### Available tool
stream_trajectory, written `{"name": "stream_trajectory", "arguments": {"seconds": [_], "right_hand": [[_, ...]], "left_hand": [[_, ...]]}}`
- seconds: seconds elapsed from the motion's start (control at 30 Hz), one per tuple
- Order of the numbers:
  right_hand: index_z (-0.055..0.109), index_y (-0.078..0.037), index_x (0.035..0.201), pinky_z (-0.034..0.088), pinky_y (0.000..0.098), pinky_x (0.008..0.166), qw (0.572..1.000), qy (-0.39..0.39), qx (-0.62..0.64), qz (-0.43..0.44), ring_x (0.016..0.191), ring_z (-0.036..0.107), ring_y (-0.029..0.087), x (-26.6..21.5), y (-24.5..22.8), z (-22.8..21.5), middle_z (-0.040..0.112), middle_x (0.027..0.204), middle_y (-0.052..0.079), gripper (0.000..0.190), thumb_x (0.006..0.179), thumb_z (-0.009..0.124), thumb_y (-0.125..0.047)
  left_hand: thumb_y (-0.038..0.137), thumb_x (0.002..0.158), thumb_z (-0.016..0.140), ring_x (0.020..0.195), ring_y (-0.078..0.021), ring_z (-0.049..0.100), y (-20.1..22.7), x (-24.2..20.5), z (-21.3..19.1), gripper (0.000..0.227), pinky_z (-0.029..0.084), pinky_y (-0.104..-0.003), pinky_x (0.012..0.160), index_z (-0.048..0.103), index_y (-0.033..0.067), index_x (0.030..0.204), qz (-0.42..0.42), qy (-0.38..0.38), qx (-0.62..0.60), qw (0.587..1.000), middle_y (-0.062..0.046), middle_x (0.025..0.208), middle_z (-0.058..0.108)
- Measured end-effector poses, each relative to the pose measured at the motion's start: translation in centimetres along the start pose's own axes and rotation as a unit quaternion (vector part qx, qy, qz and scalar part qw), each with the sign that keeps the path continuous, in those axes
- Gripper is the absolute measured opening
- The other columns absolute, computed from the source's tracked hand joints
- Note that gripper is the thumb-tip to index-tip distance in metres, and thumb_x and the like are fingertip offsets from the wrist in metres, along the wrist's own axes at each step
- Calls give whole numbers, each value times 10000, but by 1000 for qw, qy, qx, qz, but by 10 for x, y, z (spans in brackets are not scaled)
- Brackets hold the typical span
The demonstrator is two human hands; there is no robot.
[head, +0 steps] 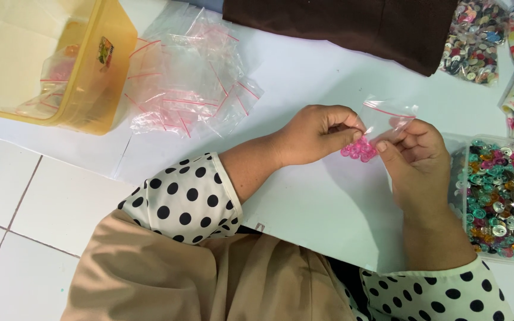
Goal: Sorting small pink flower-shaped buttons from a mixed container and placing them into small plastic bags
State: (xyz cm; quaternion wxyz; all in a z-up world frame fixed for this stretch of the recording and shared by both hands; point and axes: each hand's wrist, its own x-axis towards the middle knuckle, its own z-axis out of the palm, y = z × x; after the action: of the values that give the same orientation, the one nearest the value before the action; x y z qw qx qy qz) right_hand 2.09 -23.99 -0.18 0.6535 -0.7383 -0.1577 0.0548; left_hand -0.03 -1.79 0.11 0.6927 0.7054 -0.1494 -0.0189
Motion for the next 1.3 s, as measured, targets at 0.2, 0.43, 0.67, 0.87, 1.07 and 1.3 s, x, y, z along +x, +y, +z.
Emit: {"name": "stream_trajectory", "arguments": {"seconds": [0.2,0.43,0.67,0.87,1.07,1.3], "right_hand": [[649,-70,1102,578,251,926,999,27,-14,-27,970,676,114,1,26,-5,707,1039,63,217,945,745,45],[673,-5,1051,539,292,867,982,20,-147,-116,984,676,192,9,12,0,722,1045,108,106,979,727,53],[744,-9,982,529,415,894,934,-88,-179,-296,952,692,331,11,21,-9,746,1016,143,87,928,799,31],[723,-76,927,532,430,855,897,-175,-298,-274,939,683,324,-40,1,-9,760,1031,71,143,898,686,59],[723,-84,991,532,459,863,859,-160,-404,-271,1017,687,347,-85,-8,-19,745,1120,77,167,943,629,46],[682,-175,1306,369,581,1164,785,-178,-521,-284,1432,480,380,-119,-2,-2,612,1480,69,443,953,627,-436]], "left_hand": [[72,934,681,857,-106,699,-31,7,-2,201,550,-238,781,744,193,1082,90,68,125,986,25,995,710],[5,902,667,838,-123,679,-20,11,-14,185,536,-260,814,723,178,939,172,76,179,966,26,918,703],[-3,812,752,881,-289,684,-15,-4,-16,168,542,-428,829,724,158,847,214,-8,312,926,-20,861,705],[-18,834,681,829,-252,647,-13,-60,3,156,507,-386,769,685,134,800,302,-38,440,845,-6,772,650],[27,937,639,969,-234,656,-10,-108,20,121,495,-375,863,712,101,876,324,1,512,796,-31,892,666],[239,1005,584,1210,-333,644,-26,-123,39,319,487,-458,1045,712,32,1210,305,-30,547,779,-140,1256,680]]}}
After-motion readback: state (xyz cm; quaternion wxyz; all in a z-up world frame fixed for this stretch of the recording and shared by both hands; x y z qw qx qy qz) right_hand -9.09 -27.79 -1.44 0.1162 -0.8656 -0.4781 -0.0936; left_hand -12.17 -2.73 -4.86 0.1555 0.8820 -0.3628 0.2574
